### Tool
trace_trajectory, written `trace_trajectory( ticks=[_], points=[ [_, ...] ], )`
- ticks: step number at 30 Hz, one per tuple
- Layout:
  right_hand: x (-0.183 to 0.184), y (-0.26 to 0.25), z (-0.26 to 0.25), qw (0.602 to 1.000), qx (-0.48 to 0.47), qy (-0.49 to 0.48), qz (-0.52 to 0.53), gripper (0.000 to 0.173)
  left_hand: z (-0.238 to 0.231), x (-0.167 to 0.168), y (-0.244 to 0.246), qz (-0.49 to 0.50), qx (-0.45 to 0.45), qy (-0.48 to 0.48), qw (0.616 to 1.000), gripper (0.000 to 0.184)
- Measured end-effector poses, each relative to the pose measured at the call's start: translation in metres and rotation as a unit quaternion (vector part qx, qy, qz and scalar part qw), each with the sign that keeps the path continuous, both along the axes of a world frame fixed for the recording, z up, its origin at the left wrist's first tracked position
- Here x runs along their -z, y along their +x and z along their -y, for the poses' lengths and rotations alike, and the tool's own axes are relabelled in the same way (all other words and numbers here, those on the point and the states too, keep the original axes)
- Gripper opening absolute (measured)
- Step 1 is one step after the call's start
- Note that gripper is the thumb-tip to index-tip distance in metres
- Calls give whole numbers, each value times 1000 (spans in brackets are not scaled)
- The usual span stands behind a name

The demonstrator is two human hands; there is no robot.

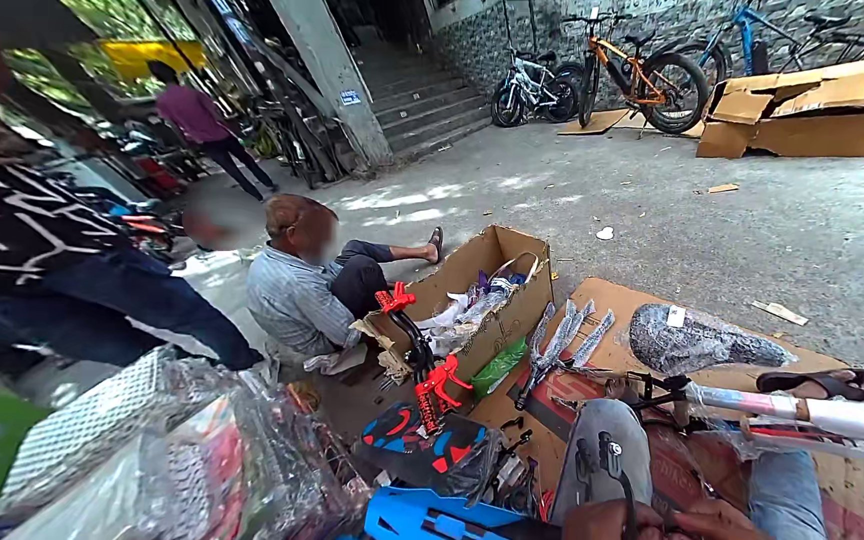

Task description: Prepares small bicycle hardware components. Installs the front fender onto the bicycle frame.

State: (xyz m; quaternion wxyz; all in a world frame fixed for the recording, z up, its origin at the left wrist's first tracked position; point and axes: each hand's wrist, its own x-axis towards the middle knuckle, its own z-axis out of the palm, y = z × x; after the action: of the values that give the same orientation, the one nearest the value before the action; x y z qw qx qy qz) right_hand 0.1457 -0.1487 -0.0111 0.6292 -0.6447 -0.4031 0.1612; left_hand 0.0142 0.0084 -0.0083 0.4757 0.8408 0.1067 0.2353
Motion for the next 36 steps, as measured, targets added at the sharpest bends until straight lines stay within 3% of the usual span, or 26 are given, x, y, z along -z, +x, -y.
trace_trajectory(
  ticks=[5,12,17,36],
  points=[
    [-6,-7,2,1000,28,14,1,21,2,1,-5,-1,-1,4,1000,19],
    [-5,1,3,999,-19,29,-24,24,-2,3,-4,5,21,26,999,25],
    [-12,11,4,998,-65,-16,-14,24,-5,5,-6,8,26,37,999,30],
    [-18,27,5,991,-114,-43,54,19,-7,15,-2,27,8,64,998,34]
  ],
)
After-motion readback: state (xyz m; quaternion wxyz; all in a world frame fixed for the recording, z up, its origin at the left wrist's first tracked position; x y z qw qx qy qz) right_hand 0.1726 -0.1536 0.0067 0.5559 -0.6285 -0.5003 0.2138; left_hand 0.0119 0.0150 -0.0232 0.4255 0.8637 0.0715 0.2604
